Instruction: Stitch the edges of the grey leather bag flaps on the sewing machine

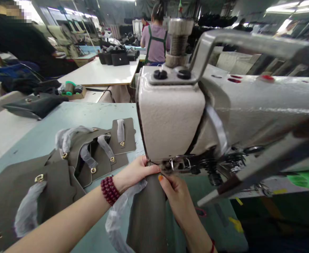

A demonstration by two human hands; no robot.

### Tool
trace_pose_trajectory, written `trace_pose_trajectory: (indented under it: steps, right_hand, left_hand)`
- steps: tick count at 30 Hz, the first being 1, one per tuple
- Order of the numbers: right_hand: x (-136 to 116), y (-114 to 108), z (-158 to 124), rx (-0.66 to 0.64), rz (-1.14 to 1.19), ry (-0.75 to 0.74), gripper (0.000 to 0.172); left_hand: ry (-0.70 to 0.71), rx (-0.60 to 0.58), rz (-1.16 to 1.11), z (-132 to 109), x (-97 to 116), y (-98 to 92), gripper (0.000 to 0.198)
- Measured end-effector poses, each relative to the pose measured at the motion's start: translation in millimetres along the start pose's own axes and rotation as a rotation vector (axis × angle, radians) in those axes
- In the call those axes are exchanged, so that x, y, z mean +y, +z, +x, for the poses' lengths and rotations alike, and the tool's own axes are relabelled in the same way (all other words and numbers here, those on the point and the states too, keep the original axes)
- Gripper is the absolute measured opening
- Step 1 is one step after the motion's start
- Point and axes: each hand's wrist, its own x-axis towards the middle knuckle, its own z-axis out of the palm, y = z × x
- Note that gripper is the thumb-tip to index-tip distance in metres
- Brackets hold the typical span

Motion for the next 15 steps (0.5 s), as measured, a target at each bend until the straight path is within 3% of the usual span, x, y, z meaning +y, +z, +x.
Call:
trace_pose_trajectory:
  steps: [2, 8, 12, 15]
  right_hand:
    - [0.6, -7.0, 0.2, -0.046, -0.006, 0.020, 0.036]
    - [4.1, -19.0, -8.1, -0.168, -0.064, 0.061, 0.039]
    - [5.3, -18.4, -15.6, -0.135, -0.170, 0.016, 0.043]
    - [6.2, -18.4, -18.4, -0.114, -0.198, -0.012, 0.044]
  left_hand:
    - [-0.001, -0.066, 0.061, -4.4, -3.1, 2.8, 0.018]
    - [0.053, -0.049, 0.112, -11.0, -8.2, 0.5, 0.030]
    - [0.056, -0.040, 0.162, -5.3, -13.6, -14.6, 0.024]
    - [0.021, 0.060, 0.211, -7.4, -16.1, -25.9, 0.027]
